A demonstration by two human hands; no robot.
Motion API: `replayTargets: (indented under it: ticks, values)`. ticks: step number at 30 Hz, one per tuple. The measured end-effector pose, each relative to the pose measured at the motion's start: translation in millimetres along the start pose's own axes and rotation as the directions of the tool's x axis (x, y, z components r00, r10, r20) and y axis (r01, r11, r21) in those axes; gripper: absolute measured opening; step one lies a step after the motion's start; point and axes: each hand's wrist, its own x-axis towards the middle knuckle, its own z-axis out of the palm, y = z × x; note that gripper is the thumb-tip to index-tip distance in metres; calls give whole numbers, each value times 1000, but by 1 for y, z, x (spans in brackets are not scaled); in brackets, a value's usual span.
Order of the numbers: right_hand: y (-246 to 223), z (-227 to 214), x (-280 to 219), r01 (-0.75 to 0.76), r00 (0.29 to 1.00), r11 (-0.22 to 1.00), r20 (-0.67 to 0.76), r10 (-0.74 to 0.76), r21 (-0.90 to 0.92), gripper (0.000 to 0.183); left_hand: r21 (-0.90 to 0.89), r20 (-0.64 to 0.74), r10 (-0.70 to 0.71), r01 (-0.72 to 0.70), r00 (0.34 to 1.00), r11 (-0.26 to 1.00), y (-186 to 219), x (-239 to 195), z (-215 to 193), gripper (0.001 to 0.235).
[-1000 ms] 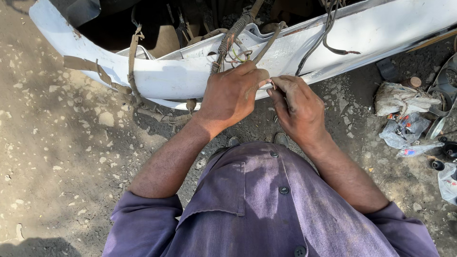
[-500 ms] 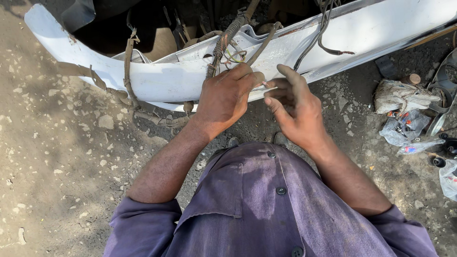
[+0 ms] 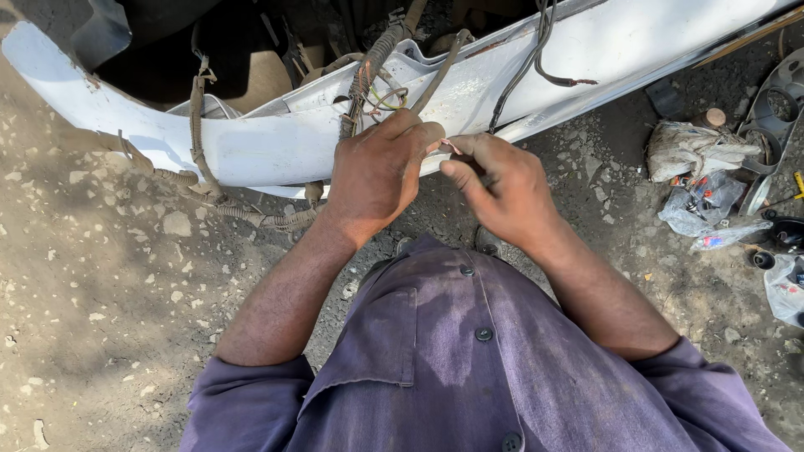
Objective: The person repairs vehicle wiring by stripping insulation from wires, twisting them together, and wrapping the connections with electrical tape. They use pliers to cut and strip the wires and handle the tape to secure the joints.
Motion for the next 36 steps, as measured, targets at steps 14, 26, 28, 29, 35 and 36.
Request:
replayTargets:
  ticks: [14, 26, 28, 29, 35, 36]
  values:
    - [7, -61, -26, 51, 889, 992, -457, 8, 118, 22, -100, -15, -88, 86, 996, 991, 5, 2, -1, 11]
    - [24, -74, -15, -367, 829, 878, -321, 458, 307, 15, -30, 79, -188, 191, 979, 981, 18, 18, 10, 6]
    - [26, -60, -21, -423, 820, 801, -198, 537, 424, 14, -68, 112, -211, 220, 971, 973, 17, 18, 13, 7]
    - [29, -55, -22, -437, 804, 778, -191, 563, 452, 15, -80, 131, -220, 232, 967, 969, 16, 19, 15, 6]
    - [42, -22, -27, -406, 776, 671, -153, 611, 621, 20, -208, 106, -190, 209, 976, 956, 20, 23, 25, 5]
    - [41, -16, -27, -382, 780, 667, -163, 604, 640, 21, -225, 54, -150, 159, 987, 961, 21, 25, 25, 5]
